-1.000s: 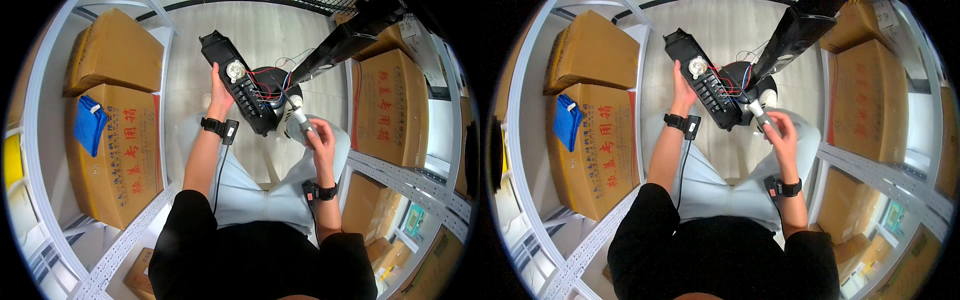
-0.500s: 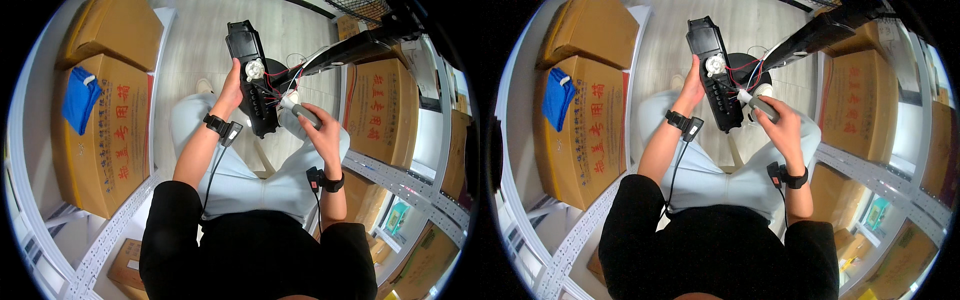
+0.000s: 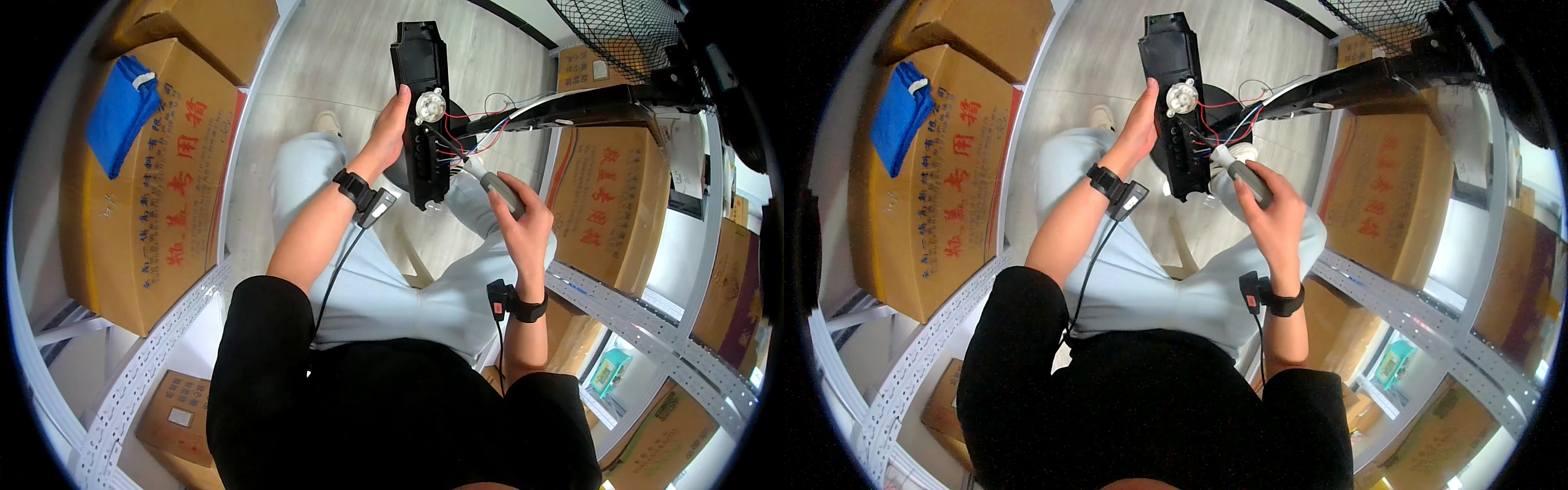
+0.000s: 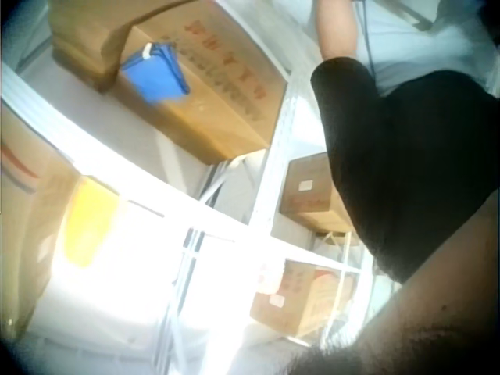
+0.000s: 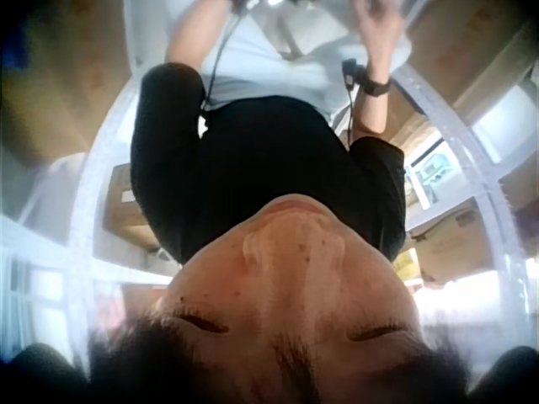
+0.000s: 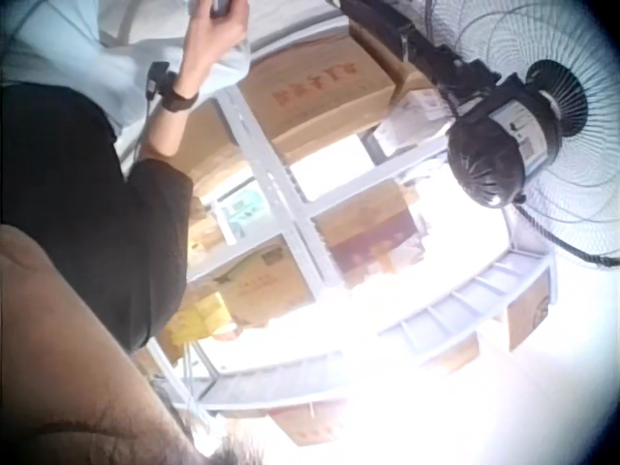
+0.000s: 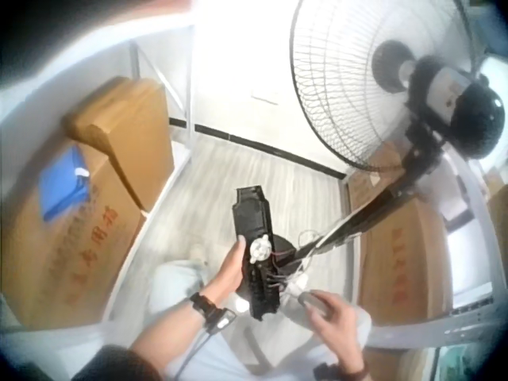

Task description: The person uses a screwdriver to remove screws from a black plastic housing attached to a fan stand. They then open the housing to expose internal wiring and a switch mechanism, and continue to manipulate the components with the screwdriver.

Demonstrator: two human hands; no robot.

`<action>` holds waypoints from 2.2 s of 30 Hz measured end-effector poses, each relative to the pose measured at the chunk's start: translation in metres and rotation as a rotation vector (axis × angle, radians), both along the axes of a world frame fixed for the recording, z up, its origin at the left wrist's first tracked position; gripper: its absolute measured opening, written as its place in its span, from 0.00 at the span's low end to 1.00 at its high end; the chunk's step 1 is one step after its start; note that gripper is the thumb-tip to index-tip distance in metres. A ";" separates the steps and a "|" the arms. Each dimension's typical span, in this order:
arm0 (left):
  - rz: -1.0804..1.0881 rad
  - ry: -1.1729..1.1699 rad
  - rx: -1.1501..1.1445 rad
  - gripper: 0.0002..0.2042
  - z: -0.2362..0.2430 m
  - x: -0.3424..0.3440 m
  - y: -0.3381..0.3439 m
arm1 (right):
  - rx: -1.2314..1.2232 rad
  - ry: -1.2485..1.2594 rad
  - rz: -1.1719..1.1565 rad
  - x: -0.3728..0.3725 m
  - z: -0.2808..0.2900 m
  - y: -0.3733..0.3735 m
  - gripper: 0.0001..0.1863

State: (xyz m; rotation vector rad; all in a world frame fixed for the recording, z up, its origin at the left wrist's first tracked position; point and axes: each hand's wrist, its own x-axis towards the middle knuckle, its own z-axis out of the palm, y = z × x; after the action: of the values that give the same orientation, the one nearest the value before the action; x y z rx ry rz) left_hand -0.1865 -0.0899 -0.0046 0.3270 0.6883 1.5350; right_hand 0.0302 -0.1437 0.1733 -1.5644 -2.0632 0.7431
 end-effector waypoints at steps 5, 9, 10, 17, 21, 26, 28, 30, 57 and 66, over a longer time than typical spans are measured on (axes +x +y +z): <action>0.026 0.056 0.000 0.33 0.006 0.003 0.000 | -0.023 -0.006 -0.021 -0.004 -0.005 0.000 0.18; 0.030 0.052 -0.005 0.33 0.007 0.002 0.000 | -0.021 -0.024 -0.026 -0.007 -0.007 -0.003 0.18; 0.036 0.047 -0.001 0.33 0.005 0.002 0.000 | -0.015 -0.033 -0.024 -0.009 -0.005 -0.005 0.18; 0.024 0.021 0.036 0.34 0.002 0.000 0.000 | 0.046 -0.020 -0.002 -0.006 -0.014 -0.007 0.17; 0.077 0.081 0.019 0.34 0.001 0.003 0.003 | 0.070 -0.040 -0.009 -0.010 -0.010 -0.008 0.17; 0.038 0.050 0.018 0.34 -0.001 0.002 0.002 | 0.056 -0.047 -0.008 -0.011 -0.010 -0.009 0.17; 0.024 0.036 0.030 0.34 -0.003 0.002 0.003 | 0.059 -0.050 -0.012 -0.011 -0.011 -0.008 0.17; 0.016 0.015 0.044 0.34 -0.006 0.002 0.005 | 0.058 -0.058 -0.010 -0.011 -0.011 -0.009 0.17; 0.035 0.079 0.039 0.27 -0.002 0.009 -0.001 | 0.179 -0.228 -0.164 -0.037 0.005 -0.004 0.10; -0.075 -0.002 -0.046 0.28 -0.009 0.007 0.002 | 0.654 -0.303 0.361 -0.044 0.022 0.013 0.12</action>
State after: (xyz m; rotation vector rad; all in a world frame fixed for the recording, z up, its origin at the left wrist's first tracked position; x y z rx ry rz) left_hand -0.1790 -0.0876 -0.0132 0.3134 0.7018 1.4457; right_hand -0.0142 -0.1305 0.1951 -0.9886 -2.4932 -0.0955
